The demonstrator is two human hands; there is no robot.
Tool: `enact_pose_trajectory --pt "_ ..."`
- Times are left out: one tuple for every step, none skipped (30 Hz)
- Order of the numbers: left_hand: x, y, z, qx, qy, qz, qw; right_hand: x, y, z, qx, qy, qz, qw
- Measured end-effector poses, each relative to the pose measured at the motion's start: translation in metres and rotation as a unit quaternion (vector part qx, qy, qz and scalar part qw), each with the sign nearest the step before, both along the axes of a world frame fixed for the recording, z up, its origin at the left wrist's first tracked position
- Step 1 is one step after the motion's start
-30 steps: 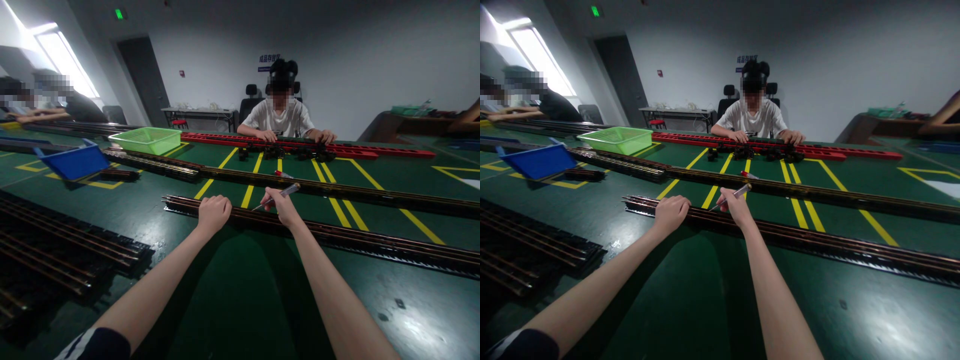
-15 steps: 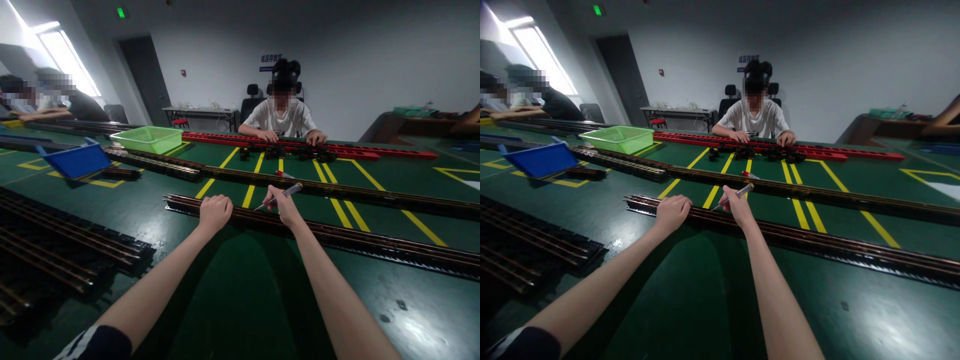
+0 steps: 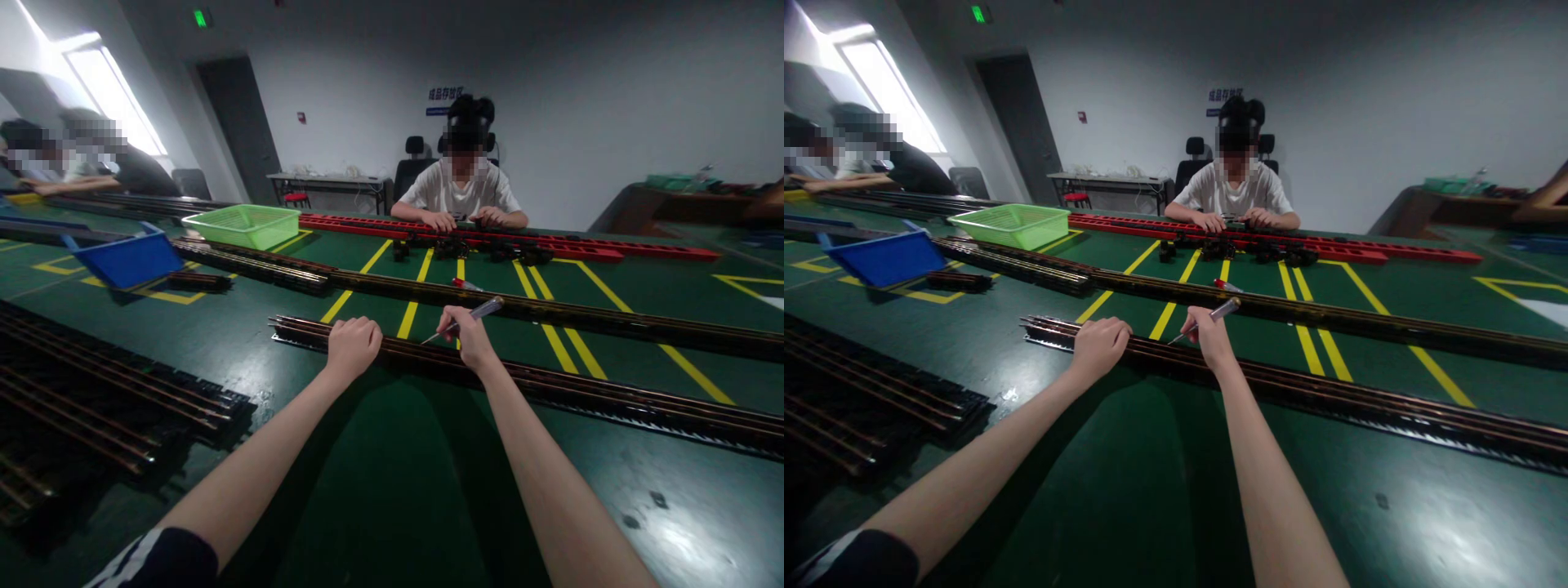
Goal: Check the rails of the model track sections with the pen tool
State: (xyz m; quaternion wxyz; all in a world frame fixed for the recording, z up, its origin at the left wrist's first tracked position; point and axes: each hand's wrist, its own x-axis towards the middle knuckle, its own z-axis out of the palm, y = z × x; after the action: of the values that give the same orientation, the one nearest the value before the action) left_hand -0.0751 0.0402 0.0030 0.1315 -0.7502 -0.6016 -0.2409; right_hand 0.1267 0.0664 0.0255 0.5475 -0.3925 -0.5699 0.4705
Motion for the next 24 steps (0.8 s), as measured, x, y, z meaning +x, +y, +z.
enact_pose_trajectory --pt "0.000 0.000 0.000 0.001 0.003 0.002 1.000 0.000 0.000 0.000 0.001 0.003 -0.003 1.000" --pt "0.000 0.000 0.000 0.001 0.003 0.004 1.000 0.000 0.000 0.000 0.001 0.005 -0.004 1.000" --pt "0.000 0.000 0.000 0.000 0.001 0.003 1.000 0.000 0.000 0.000 0.002 0.003 -0.003 1.000" --pt "0.000 0.000 0.000 -0.001 -0.002 0.001 1.000 0.000 0.000 0.000 0.003 -0.001 -0.001 1.000" --pt "0.000 -0.001 0.000 -0.002 -0.006 -0.001 1.000 0.000 0.000 0.000 0.003 -0.005 0.002 1.000" --pt "0.000 -0.001 0.001 -0.004 -0.011 -0.004 1.000 0.001 0.000 0.000 0.003 -0.010 0.005 1.000" --pt "0.000 -0.001 0.001 -0.005 -0.014 -0.006 1.000 0.001 0.000 0.000 0.004 -0.015 0.008 1.000" --pt "0.000 -0.001 0.001 -0.007 -0.017 -0.007 1.000 0.001 0.000 0.000 0.005 -0.020 0.011 1.000" --pt "0.000 -0.001 0.002 -0.009 -0.018 -0.008 1.000 0.002 0.000 0.000 0.006 -0.022 0.013 1.000" --pt "0.000 -0.001 0.002 -0.011 -0.018 -0.008 1.000 0.002 0.000 0.000 0.007 -0.023 0.015 1.000" --pt "0.000 -0.001 0.002 -0.011 -0.015 -0.007 1.000 0.002 0.000 0.000 0.008 -0.024 0.016 1.000" --pt "0.000 -0.001 0.002 -0.012 -0.012 -0.007 1.000 0.002 0.000 0.000 0.008 -0.025 0.016 1.000" --pt "0.000 -0.001 0.003 -0.012 -0.010 -0.008 1.000 0.002 0.000 0.000 0.007 -0.025 0.015 1.000" --pt "0.001 -0.001 0.003 -0.012 -0.007 -0.009 1.000 0.002 0.000 0.000 0.006 -0.025 0.014 1.000" --pt "0.001 -0.001 0.003 -0.010 -0.003 -0.011 1.000 0.002 0.000 0.000 0.006 -0.026 0.013 1.000" --pt "0.001 -0.002 0.003 -0.005 0.001 -0.014 1.000 0.001 0.000 0.000 0.006 -0.026 0.012 1.000" --pt "0.001 -0.002 0.003 0.003 0.009 -0.022 1.000 0.001 0.000 0.000 0.007 -0.026 0.012 1.000" --pt "0.002 -0.002 0.003 0.014 0.020 -0.035 0.999 0.001 0.000 0.001 0.007 -0.026 0.012 1.000" --pt "0.003 -0.003 0.003 0.027 0.035 -0.055 0.998 0.001 -0.001 0.001 0.006 -0.026 0.011 1.000" --pt "0.004 -0.003 0.003 0.039 0.052 -0.079 0.995 0.001 -0.001 0.002 0.006 -0.026 0.009 1.000" --pt "0.005 -0.004 0.004 0.049 0.068 -0.105 0.991 0.001 -0.002 0.002 0.005 -0.026 0.008 1.000" --pt "0.007 -0.005 0.004 0.056 0.082 -0.132 0.986 0.000 -0.002 0.003 0.005 -0.028 0.007 1.000" --pt "0.009 -0.006 0.003 0.060 0.090 -0.151 0.983 0.000 -0.003 0.003 0.005 -0.029 0.007 1.000" --pt "0.010 -0.006 0.003 0.059 0.094 -0.168 0.979 0.000 -0.003 0.004 0.005 -0.031 0.006 0.999"
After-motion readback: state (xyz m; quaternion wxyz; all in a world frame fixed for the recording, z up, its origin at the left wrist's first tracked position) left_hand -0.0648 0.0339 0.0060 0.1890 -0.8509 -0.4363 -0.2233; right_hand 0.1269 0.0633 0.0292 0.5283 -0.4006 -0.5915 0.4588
